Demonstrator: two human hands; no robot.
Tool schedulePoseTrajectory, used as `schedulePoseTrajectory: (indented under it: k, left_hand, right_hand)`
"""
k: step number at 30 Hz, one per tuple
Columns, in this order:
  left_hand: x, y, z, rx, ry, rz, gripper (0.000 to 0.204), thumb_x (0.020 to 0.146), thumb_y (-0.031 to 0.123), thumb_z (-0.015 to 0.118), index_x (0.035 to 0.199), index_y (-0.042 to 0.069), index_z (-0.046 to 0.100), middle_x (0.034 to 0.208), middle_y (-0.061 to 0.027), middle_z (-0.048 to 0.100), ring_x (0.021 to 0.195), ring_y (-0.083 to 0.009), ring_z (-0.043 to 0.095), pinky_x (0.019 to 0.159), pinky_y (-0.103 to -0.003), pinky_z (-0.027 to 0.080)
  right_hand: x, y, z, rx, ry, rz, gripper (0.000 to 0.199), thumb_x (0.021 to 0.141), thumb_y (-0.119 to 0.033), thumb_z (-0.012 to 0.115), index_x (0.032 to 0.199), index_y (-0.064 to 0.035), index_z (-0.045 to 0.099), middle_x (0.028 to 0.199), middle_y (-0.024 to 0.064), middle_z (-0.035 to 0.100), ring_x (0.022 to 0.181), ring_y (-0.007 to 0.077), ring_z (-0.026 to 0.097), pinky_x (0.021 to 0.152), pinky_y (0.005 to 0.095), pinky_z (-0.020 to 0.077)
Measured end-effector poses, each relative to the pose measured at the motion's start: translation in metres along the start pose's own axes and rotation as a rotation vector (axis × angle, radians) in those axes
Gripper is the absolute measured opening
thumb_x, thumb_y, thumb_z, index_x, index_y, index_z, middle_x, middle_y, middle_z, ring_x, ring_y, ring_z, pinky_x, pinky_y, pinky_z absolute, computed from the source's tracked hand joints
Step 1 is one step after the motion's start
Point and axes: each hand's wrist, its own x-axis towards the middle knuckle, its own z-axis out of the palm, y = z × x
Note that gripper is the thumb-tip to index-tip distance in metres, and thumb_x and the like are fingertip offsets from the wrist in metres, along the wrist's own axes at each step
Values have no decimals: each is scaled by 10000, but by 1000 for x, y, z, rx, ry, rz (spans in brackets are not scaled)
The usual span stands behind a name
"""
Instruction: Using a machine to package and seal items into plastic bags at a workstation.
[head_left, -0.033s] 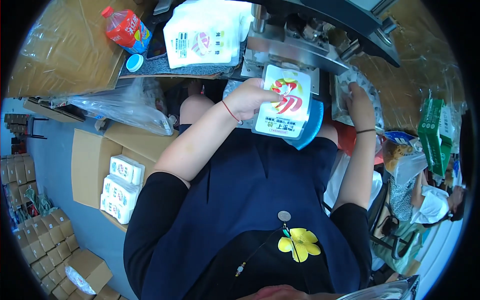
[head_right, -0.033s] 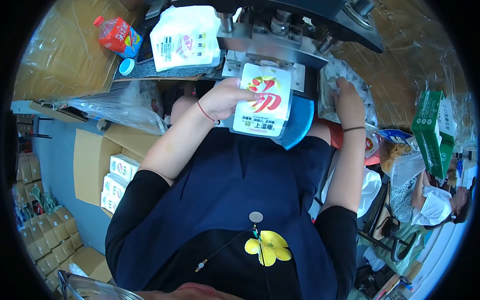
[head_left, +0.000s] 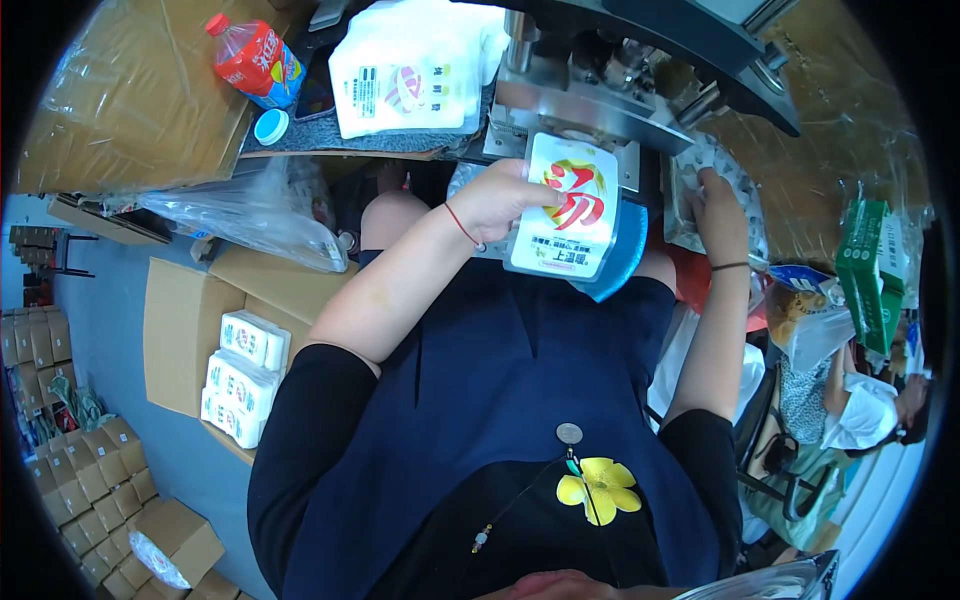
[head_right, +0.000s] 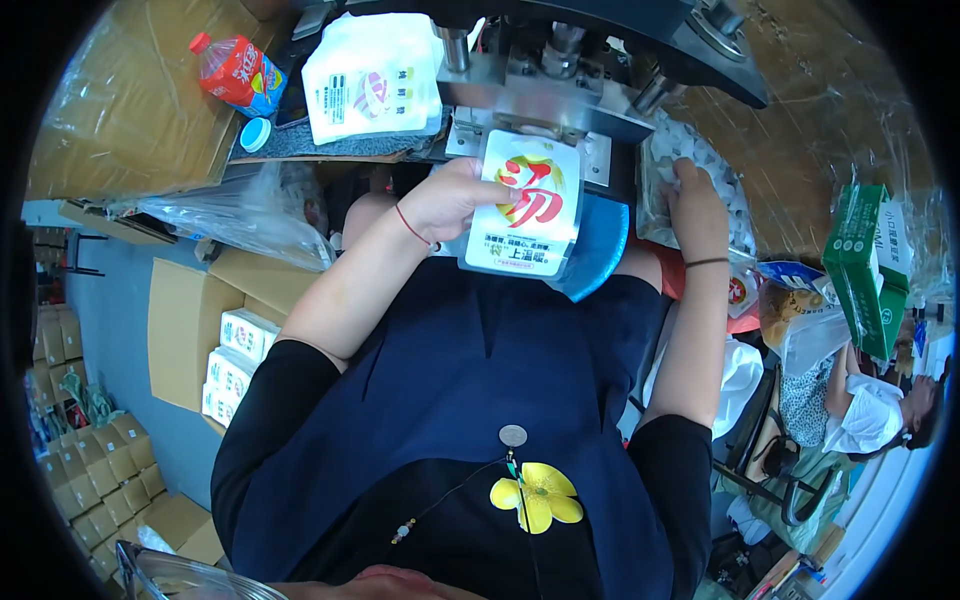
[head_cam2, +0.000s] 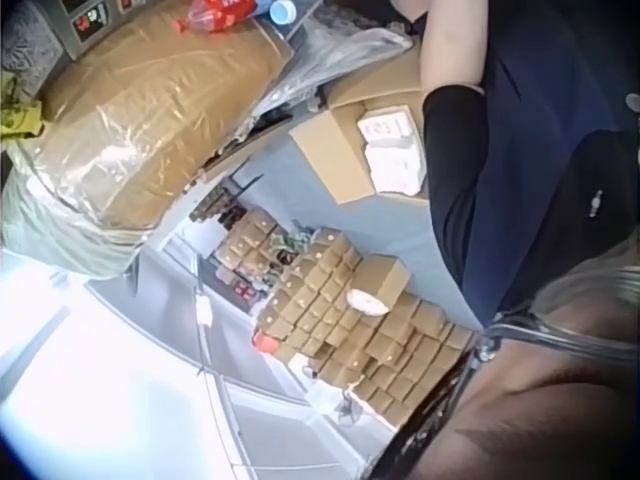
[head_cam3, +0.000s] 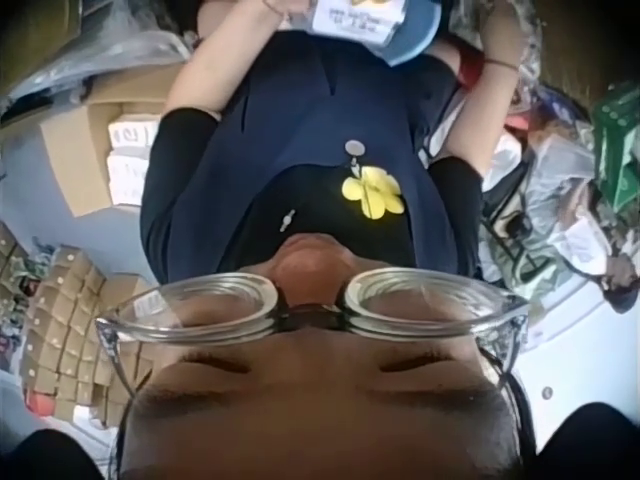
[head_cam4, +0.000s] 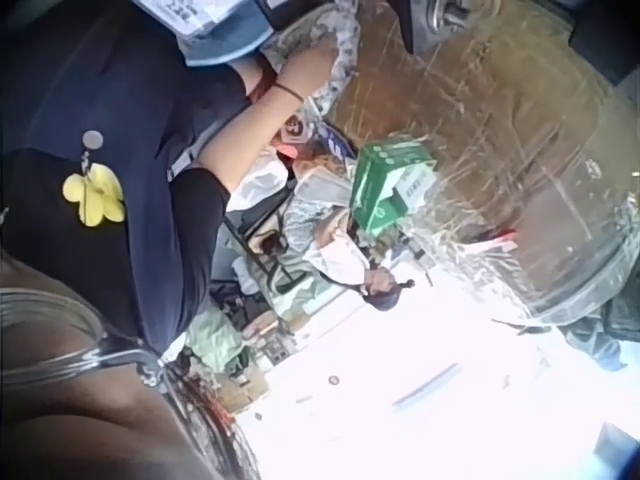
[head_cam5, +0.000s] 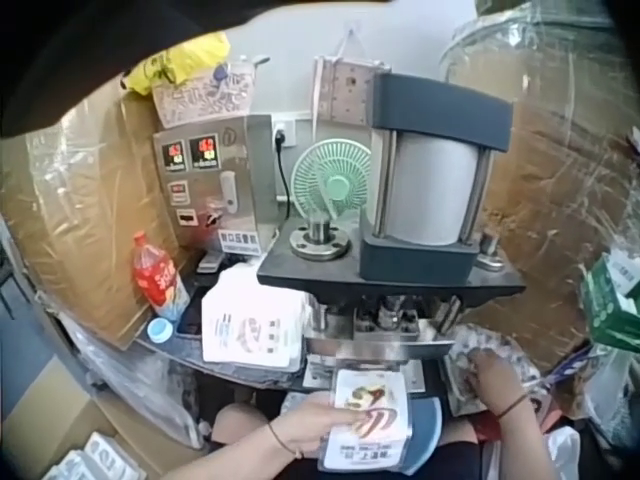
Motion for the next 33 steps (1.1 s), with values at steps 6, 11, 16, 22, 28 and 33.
schedulePoseTrajectory:
  k: [6, 11, 16, 22, 28, 33]
  left_hand:
    - [-7, 35, -76, 1234, 992, 1072, 657, 882, 342, 735, 1363, 5, 442, 1300, -264, 517, 1153, -364, 577, 909, -441, 501]
    - [-52, 20, -99, 2088, 638, 831, 350, 937, 162, 587, 1276, 80, 610, 1366, -176, 569, 1234, -369, 559, 987, -459, 458]
    - [-67, 16, -72, 862, 516, 612, 214, 975, 162, 616, 1126, 35, 699, 898, -118, 727, 764, -132, 677, 704, -285, 532]
    - [-54, -1, -13, 980, 316, 399, 244, 889, 239, 756, 992, 18, 746, 790, -89, 721, 683, -82, 664, 618, -246, 518]
    - [-39, -39, 7, 399, 68, 232, 310, 938, 277, 724, 1001, -26, 729, 883, -35, 722, 783, -57, 624, 693, -238, 518]
    - [-35, -40, 21, 598, 25, 145, 315, 949, 262, 709, 1064, -31, 721, 940, -64, 727, 839, -73, 641, 757, -243, 530]
  right_hand:
    - [-10, -11, -10, 47, 136, -4, 224, 854, -165, 691, 1043, -67, 621, 1014, 182, 632, 950, 416, 608, 804, 439, 496]
    - [-15, -5, -16, 292, 417, 97, 146, 964, -191, 627, 1009, -53, 607, 922, 135, 590, 836, 268, 586, 749, 348, 471]
    - [-27, -71, -19, 667, 189, -8, 128, 991, -133, 559, 1042, -19, 590, 914, 105, 611, 846, 207, 588, 774, 317, 471]
    - [-8, -143, -46, 936, 91, -373, 121, 936, -94, 617, 1014, -7, 649, 937, 132, 664, 879, 287, 635, 809, 350, 501]
    - [-4, -129, -51, 836, 87, -353, 166, 940, -112, 643, 1072, -19, 681, 1003, 104, 704, 917, 214, 662, 806, 321, 509]
    - [-17, -124, -51, 1043, 58, -164, 146, 958, -121, 635, 1030, 1, 672, 879, 56, 661, 788, 138, 620, 711, 269, 488]
